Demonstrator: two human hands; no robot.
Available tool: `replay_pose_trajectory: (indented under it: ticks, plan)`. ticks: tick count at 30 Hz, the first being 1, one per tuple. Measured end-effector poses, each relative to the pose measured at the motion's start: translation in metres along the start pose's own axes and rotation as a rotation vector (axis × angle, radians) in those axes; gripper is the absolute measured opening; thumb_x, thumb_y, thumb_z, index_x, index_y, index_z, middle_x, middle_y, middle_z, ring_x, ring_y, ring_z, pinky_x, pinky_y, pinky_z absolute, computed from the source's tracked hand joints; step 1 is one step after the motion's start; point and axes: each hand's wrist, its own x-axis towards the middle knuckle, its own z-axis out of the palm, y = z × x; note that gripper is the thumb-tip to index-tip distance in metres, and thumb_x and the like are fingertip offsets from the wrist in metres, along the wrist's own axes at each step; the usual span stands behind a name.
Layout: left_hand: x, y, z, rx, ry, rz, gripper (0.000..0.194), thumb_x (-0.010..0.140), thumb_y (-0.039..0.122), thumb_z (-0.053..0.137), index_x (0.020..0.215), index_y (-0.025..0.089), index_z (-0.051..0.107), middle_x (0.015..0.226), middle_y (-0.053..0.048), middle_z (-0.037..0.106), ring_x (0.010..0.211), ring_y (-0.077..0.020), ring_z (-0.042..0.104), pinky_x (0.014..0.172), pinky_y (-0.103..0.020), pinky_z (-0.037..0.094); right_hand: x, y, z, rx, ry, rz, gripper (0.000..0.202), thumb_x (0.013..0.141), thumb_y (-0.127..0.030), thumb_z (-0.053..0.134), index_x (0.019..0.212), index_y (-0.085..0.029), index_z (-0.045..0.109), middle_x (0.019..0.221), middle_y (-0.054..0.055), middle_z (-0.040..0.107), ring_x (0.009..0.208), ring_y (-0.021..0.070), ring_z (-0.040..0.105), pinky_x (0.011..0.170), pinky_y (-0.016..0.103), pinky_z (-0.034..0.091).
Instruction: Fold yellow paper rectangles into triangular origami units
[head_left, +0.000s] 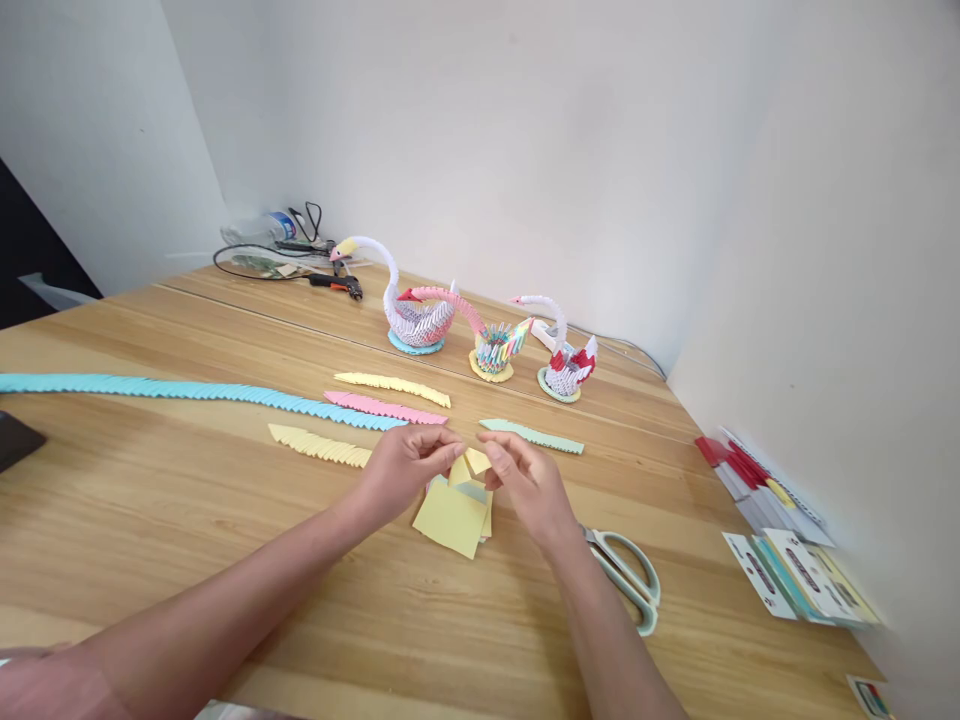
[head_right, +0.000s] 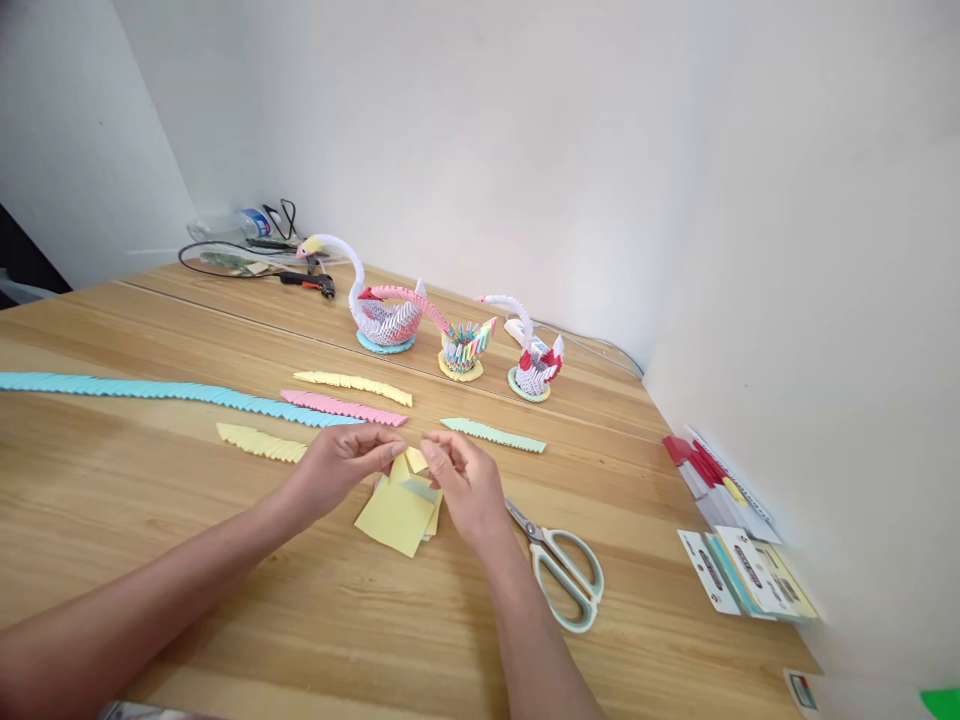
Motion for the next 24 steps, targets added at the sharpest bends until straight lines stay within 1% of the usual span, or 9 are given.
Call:
replay_pose_trajectory:
  ticks: [2,4,10,13,17,20,22,24]
  plan:
    - [-0.0003,-0.001,0.0006,0.079,0.009,0.04,0.024,0.077,0.036,0.058,0.068,0.015,0.065,0.057,0.001,0.056,0.055,-0.0113,0.049,0.052,-0.021,0.037,0.0008,0.002,0.0026,-0.019,-0.033,0.015,0.029,0.078,-0.044,0.06,0.083,-0.016,0.066,0.068,0.001,0.063,0.06,0.0132,0.056,0.057,0.026,0.049]
    - [-0.0004,-0.0015,0.0011,0.136,0.013,0.059,0.024,0.078,0.035,0.057,0.067,0.015,0.065,0.058,0.001,0.056,0.057,-0.0118,0.05,0.053,-0.021,0.037,0.0014,0.0032,0.0041,-0.018,-0.031,0.021,0.026,0.076,-0.042,0.062,0.075,-0.016,0.065,0.067,0.001,0.061,0.059,0.0125,0.054,0.057,0.025,0.046]
    - [-0.001,-0.0009,0.0023,0.16,-0.002,0.035,0.023,0.078,0.034,0.056,0.068,0.015,0.066,0.06,0.0,0.06,0.059,-0.0127,0.053,0.056,-0.021,0.038,0.0014,0.002,0.0023,-0.027,-0.012,0.023,0.022,0.075,-0.038,0.063,0.072,-0.016,0.064,0.062,-0.001,0.057,0.057,0.0113,0.049,0.055,0.024,0.04]
    - [-0.0008,-0.0025,0.0017,0.209,-0.011,0.034,0.024,0.078,0.035,0.055,0.069,0.016,0.065,0.058,0.0,0.059,0.058,-0.013,0.054,0.057,-0.022,0.038,0.0003,0.0017,0.0007,-0.082,-0.008,0.009,0.02,0.075,-0.036,0.063,0.07,-0.016,0.063,0.059,-0.003,0.054,0.055,0.0103,0.045,0.052,0.023,0.036]
    - [-0.001,-0.005,0.0002,0.271,-0.087,0.008,0.023,0.078,0.036,0.056,0.069,0.017,0.064,0.058,0.001,0.059,0.056,-0.0127,0.052,0.055,-0.022,0.036,-0.0003,0.0024,-0.0005,-0.19,0.013,-0.031,0.016,0.073,-0.032,0.065,0.067,-0.017,0.063,0.056,-0.004,0.052,0.053,0.0098,0.043,0.049,0.022,0.032]
    - [-0.0016,-0.0038,0.0006,0.207,-0.127,-0.05,0.022,0.076,0.036,0.059,0.065,0.016,0.062,0.057,0.001,0.058,0.055,-0.0118,0.051,0.054,-0.022,0.036,0.0013,0.0026,-0.0014,-0.158,0.071,-0.045,0.017,0.073,-0.033,0.065,0.068,-0.018,0.063,0.059,-0.003,0.056,0.056,0.0111,0.048,0.053,0.023,0.037]
    - [-0.0018,-0.002,0.0009,0.076,-0.106,-0.104,0.023,0.074,0.037,0.061,0.065,0.016,0.062,0.06,0.001,0.06,0.055,-0.0114,0.051,0.056,-0.022,0.038,0.0029,0.0022,-0.0024,-0.082,0.156,-0.056,0.019,0.076,-0.036,0.062,0.071,-0.018,0.063,0.062,-0.002,0.058,0.058,0.0123,0.051,0.056,0.024,0.042]
    - [-0.0017,-0.0007,0.0005,-0.072,-0.06,-0.141,0.024,0.073,0.038,0.063,0.066,0.016,0.063,0.064,0.0,0.063,0.057,-0.0109,0.052,0.059,-0.023,0.04,0.0038,0.0011,-0.0028,-0.001,0.236,-0.061,0.023,0.078,-0.04,0.059,0.075,-0.017,0.061,0.066,0.0,0.061,0.059,0.013,0.054,0.058,0.026,0.045]
